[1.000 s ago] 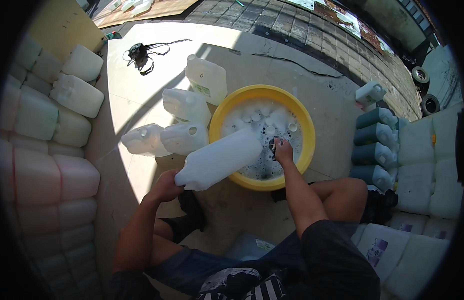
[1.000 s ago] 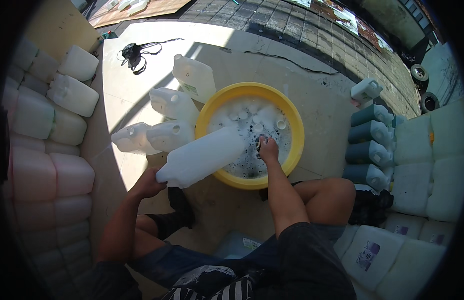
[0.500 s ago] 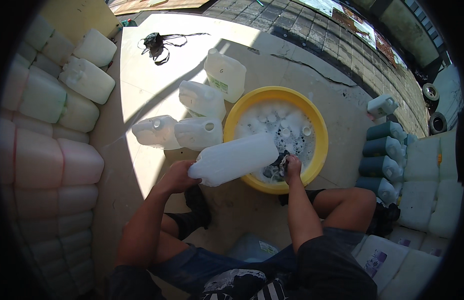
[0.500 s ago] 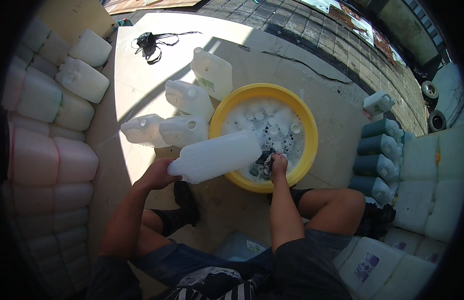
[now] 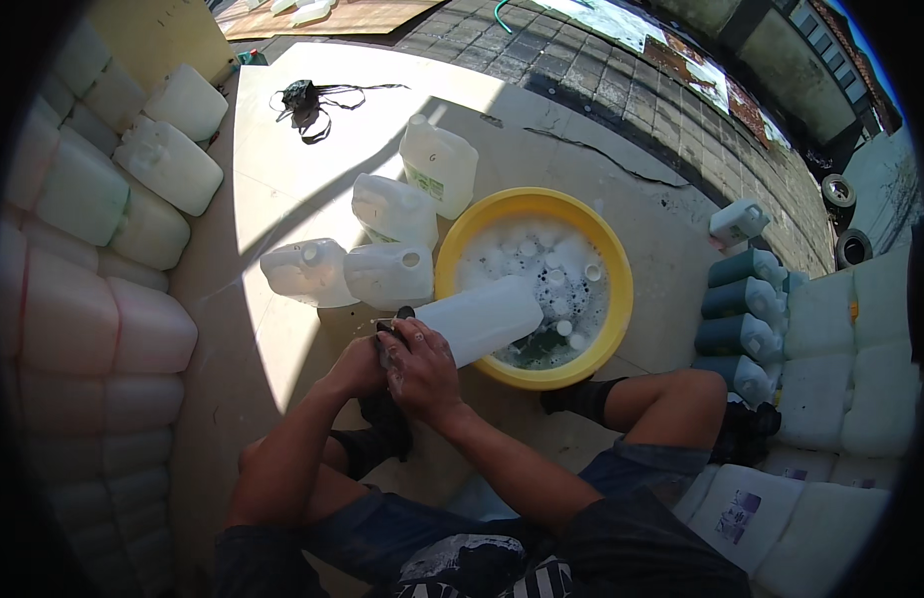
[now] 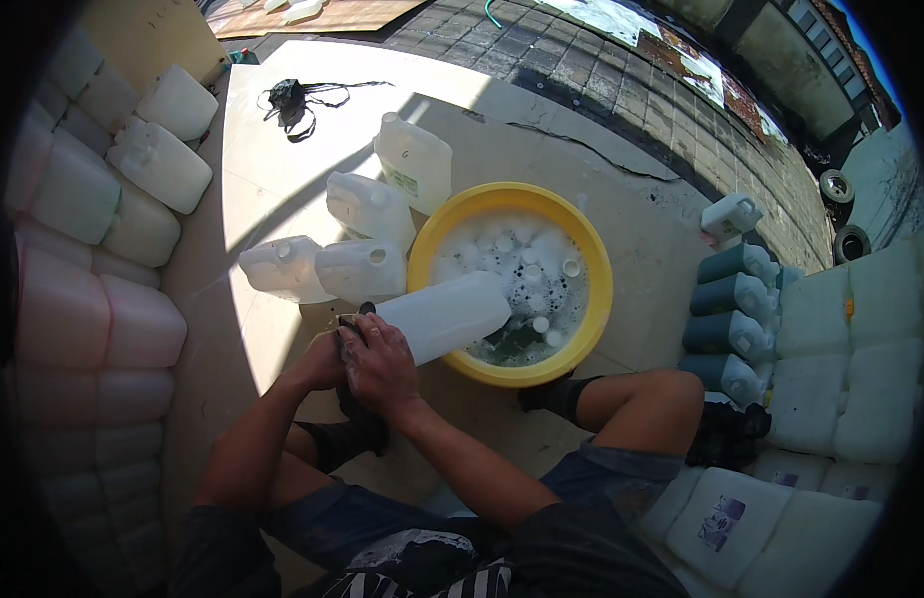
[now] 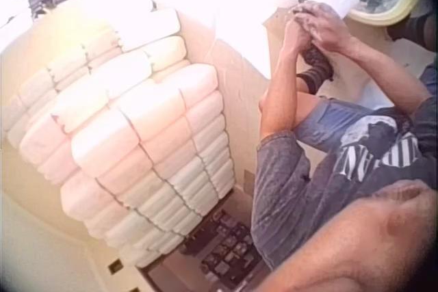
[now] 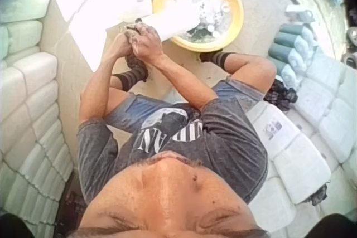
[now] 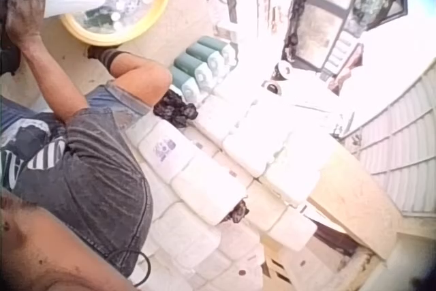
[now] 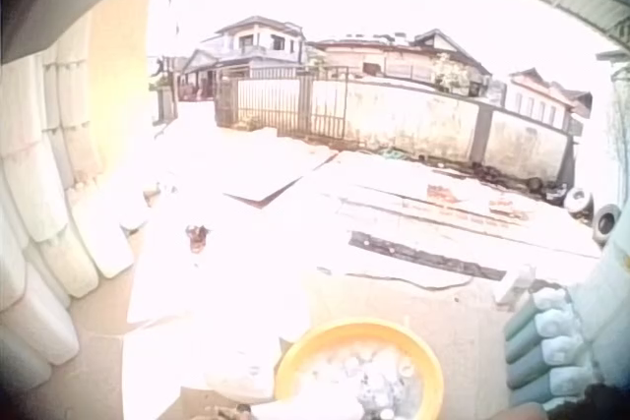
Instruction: Washing plastic bottles and caps in a basin of soapy water using a scrub brush.
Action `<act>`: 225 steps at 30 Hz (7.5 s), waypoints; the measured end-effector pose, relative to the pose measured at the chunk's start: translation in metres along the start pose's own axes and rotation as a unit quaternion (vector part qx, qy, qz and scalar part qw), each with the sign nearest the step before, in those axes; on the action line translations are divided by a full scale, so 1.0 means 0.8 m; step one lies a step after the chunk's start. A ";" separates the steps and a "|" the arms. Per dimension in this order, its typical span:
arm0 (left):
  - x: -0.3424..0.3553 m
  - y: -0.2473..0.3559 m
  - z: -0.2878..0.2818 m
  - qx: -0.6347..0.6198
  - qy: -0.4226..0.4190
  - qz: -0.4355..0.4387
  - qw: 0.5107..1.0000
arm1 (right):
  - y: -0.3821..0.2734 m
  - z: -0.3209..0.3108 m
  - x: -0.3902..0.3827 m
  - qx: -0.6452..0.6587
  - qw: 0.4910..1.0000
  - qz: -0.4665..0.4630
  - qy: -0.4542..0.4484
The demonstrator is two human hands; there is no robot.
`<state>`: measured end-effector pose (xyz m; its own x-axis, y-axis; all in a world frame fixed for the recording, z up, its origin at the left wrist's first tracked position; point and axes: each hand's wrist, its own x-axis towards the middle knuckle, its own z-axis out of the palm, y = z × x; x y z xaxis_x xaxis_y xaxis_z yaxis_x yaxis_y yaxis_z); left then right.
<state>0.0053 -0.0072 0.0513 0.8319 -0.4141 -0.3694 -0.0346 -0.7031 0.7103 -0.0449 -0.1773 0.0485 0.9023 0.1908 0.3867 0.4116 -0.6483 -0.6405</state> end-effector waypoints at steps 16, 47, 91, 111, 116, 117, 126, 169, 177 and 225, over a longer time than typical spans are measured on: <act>0.001 0.027 0.006 0.077 -0.006 -0.010 0.997 | 0.051 -0.005 0.001 0.018 0.999 0.051 0.002; 0.013 0.037 0.068 -0.387 0.281 -0.226 0.849 | 0.038 0.000 0.055 -0.052 0.998 0.007 -0.034; 0.079 0.162 -0.054 -0.115 0.063 0.134 0.982 | 0.017 -0.072 0.023 -0.092 0.985 -0.055 0.133; 0.074 0.150 -0.046 -0.188 0.092 0.115 0.971 | 0.082 -0.040 0.023 0.101 0.920 0.164 0.341; 0.066 0.148 -0.043 -0.156 0.085 0.106 0.978 | 0.078 -0.044 0.047 0.170 0.871 0.225 0.402; 0.064 0.147 -0.044 -0.162 0.086 0.099 0.978 | 0.086 -0.058 0.065 0.250 0.833 0.267 0.415; 0.069 0.153 -0.038 -0.184 0.113 0.111 0.970 | 0.022 -0.028 0.044 0.016 0.945 0.159 0.284; -0.017 0.002 0.124 -0.363 0.205 -0.284 0.864 | 0.175 -0.029 -0.028 -0.129 0.940 0.313 -0.047; -0.023 0.002 0.105 -0.339 0.206 -0.274 0.876 | 0.116 0.002 -0.043 -0.023 0.984 0.177 0.006; -0.020 -0.046 0.067 -0.072 0.100 0.087 0.989 | 0.163 -0.078 0.001 0.017 0.993 0.114 0.024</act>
<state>-0.0364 -0.0059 -0.0009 0.9140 -0.3880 -0.1187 -0.1192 -0.5364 0.8355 0.0013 -0.3075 0.0063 0.9655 0.0056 0.2602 0.2023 -0.6452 -0.7367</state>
